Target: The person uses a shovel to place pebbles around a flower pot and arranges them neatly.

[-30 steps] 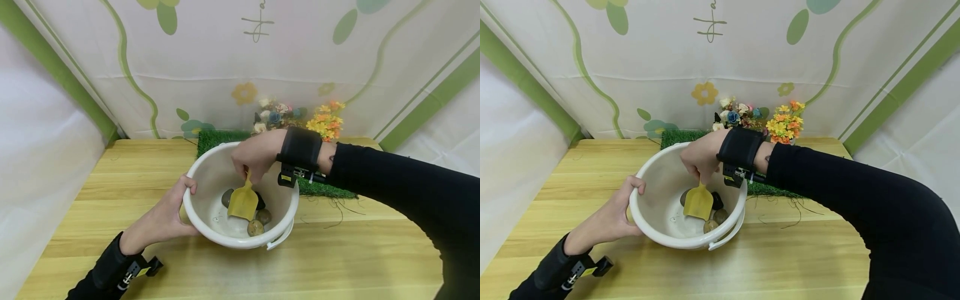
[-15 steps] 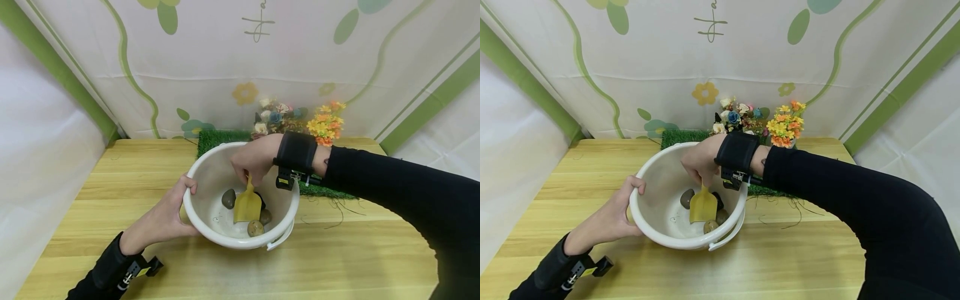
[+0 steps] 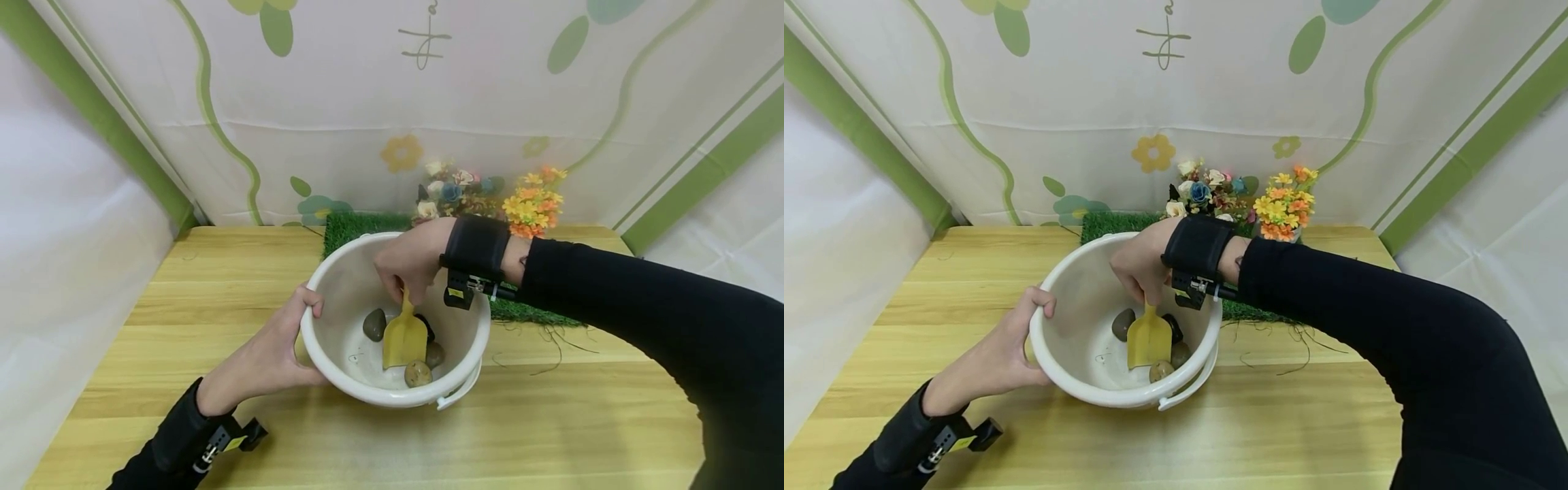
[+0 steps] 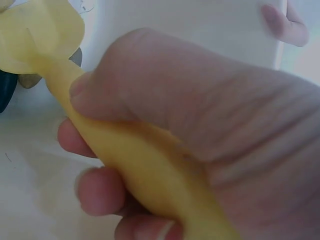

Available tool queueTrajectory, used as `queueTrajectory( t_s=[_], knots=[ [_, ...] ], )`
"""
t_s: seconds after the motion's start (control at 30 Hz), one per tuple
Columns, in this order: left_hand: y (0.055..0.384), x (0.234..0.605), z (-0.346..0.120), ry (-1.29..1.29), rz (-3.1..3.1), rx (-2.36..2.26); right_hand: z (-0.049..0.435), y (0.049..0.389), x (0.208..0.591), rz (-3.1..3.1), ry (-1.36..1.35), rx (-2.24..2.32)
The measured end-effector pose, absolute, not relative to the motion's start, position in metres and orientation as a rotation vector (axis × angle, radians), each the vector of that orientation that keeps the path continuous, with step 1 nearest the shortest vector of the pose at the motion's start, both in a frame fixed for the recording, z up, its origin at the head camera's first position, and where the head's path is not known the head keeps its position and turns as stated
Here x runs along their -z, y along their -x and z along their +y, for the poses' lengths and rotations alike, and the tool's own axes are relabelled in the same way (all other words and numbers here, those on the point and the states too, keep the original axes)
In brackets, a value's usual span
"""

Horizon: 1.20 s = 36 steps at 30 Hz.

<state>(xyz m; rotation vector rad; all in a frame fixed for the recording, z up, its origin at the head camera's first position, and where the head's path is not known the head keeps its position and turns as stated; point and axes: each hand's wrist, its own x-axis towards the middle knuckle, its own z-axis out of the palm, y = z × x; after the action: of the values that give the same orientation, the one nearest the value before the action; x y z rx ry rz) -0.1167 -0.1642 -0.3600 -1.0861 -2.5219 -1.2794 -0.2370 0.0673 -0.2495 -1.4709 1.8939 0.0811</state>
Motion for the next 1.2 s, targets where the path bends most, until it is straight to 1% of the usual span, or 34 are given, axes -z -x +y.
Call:
queueTrajectory(
  t_s=[0.1, 0.2, 0.33, 0.53, 0.8, 1.2],
  knots=[
    [0.117, 0.360, -0.164, 1.091, -2.513, 1.276, 0.067, 0.238, 0.250, 1.876, 1.482, -0.074],
    [0.117, 0.360, -0.164, 1.091, -2.513, 1.277, 0.068, 0.244, 0.263, 1.830, 1.527, -0.058],
    [0.117, 0.360, -0.164, 1.088, -2.515, 1.283, 0.070, 0.246, 0.274, 1.769, 1.528, -0.030],
    [0.118, 0.359, -0.163, 1.082, -2.517, 1.297, 0.074, 0.259, 0.295, 1.791, 1.511, -0.004],
    [0.118, 0.360, -0.163, 1.082, -2.504, 1.294, 0.072, 0.242, 0.272, 1.784, 1.485, 0.011],
    [0.117, 0.361, -0.164, 1.078, -2.519, 1.286, 0.068, 0.236, 0.274, 1.784, 1.485, 0.030]
  ],
)
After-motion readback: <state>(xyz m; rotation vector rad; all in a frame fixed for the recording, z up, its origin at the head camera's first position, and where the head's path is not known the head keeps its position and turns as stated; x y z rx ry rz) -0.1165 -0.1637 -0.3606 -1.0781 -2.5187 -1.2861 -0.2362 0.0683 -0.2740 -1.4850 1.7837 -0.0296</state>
